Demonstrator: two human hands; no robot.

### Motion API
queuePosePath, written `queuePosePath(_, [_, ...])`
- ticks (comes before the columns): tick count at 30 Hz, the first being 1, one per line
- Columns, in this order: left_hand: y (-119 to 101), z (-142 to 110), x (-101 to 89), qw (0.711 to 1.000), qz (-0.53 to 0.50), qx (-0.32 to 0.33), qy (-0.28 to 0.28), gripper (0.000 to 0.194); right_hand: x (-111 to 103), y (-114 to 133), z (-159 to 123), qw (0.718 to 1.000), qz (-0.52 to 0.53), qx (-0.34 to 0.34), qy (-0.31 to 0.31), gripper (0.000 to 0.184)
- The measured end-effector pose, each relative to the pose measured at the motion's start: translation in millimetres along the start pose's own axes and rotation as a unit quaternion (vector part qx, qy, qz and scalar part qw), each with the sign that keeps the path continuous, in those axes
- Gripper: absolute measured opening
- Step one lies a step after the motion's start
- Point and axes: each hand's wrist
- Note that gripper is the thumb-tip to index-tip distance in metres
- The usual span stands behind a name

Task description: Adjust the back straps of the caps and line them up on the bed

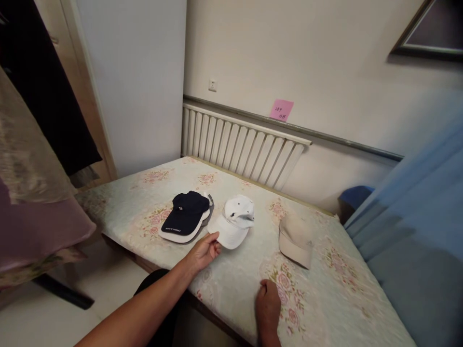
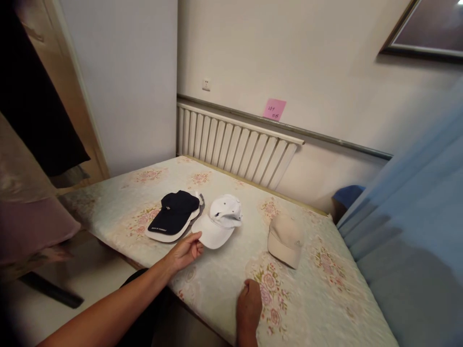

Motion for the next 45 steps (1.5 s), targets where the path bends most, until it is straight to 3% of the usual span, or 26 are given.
queuePosePath(10, [24.9,5.8,10.2,1.000,-0.002,-0.022,0.006,0.028,-0.4,0.9,1.2,1.000,-0.009,-0.006,-0.010,0.024])
queuePosePath(20, [42.2,11.5,3.0,0.999,-0.017,-0.042,-0.010,0.029,-3.3,5.4,2.4,1.000,-0.018,-0.003,-0.009,0.025])
queuePosePath(27, [48.1,14.4,2.9,0.999,-0.009,-0.032,0.014,0.033,-3.8,5.8,1.7,1.000,-0.014,0.001,0.002,0.025])
queuePosePath(38, [97.0,12.0,-39.7,0.993,-0.027,-0.076,-0.089,0.035,-2.4,1.9,0.7,1.000,-0.012,-0.009,0.001,0.024])
queuePosePath(45, [106.1,8.5,-42.1,0.987,-0.035,-0.103,-0.115,0.028,-1.7,-0.2,0.4,1.000,-0.007,-0.010,0.008,0.023])
Point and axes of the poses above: each hand's wrist, its own z-axis towards the middle knuckle, its own x-axis out of the palm, y = z × x, and after that the axes turned 12 degrees about -x, right-handed
